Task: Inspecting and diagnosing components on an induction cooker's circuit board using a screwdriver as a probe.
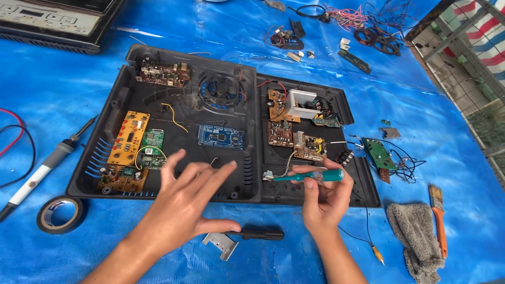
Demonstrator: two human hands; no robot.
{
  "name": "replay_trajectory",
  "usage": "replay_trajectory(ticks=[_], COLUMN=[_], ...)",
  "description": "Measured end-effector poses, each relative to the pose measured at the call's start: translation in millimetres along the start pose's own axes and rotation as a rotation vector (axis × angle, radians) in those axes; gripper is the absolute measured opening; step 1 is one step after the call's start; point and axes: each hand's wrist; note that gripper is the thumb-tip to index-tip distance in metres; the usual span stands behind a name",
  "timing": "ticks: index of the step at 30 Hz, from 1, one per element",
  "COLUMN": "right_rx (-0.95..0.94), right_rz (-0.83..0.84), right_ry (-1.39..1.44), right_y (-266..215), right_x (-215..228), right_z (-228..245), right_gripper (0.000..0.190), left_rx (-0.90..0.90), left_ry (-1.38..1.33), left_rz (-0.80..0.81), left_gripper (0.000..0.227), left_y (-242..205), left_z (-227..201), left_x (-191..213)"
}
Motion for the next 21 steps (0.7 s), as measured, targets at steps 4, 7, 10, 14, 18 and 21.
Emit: replay_trajectory(ticks=[4,7,10,14,18,21], right_rx=[-0.047,-0.044,-0.073,-0.057,-0.034,-0.044], right_rz=[0.067,0.137,0.200,0.223,0.238,0.272], right_ry=[0.220,0.296,0.356,0.347,0.320,0.339], right_y=[-1,-4,-6,-8,-7,-9], right_x=[-6,-10,-12,-15,-13,-14], right_z=[9,15,21,27,27,26], right_gripper=[0.026,0.024,0.024,0.025,0.026,0.023], left_rx=[-0.022,-0.015,0.004,0.001,0.007,0.019], left_ry=[-0.112,-0.112,-0.112,-0.120,-0.109,-0.132], left_rz=[0.071,0.098,0.111,0.104,0.109,0.132], left_gripper=[0.086,0.077,0.075,0.069,0.069,0.067], left_y=[-2,-3,-5,-4,-6,-6], left_z=[-7,-8,-6,-6,-5,-5], left_x=[-13,-17,-19,-17,-20,-17])
Point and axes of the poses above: each hand's wrist, its own y-axis towards the middle knuckle, its own x-axis out of the back of the hand, z = x × y, and after that the axes turned 14 degrees about -y, right-handed
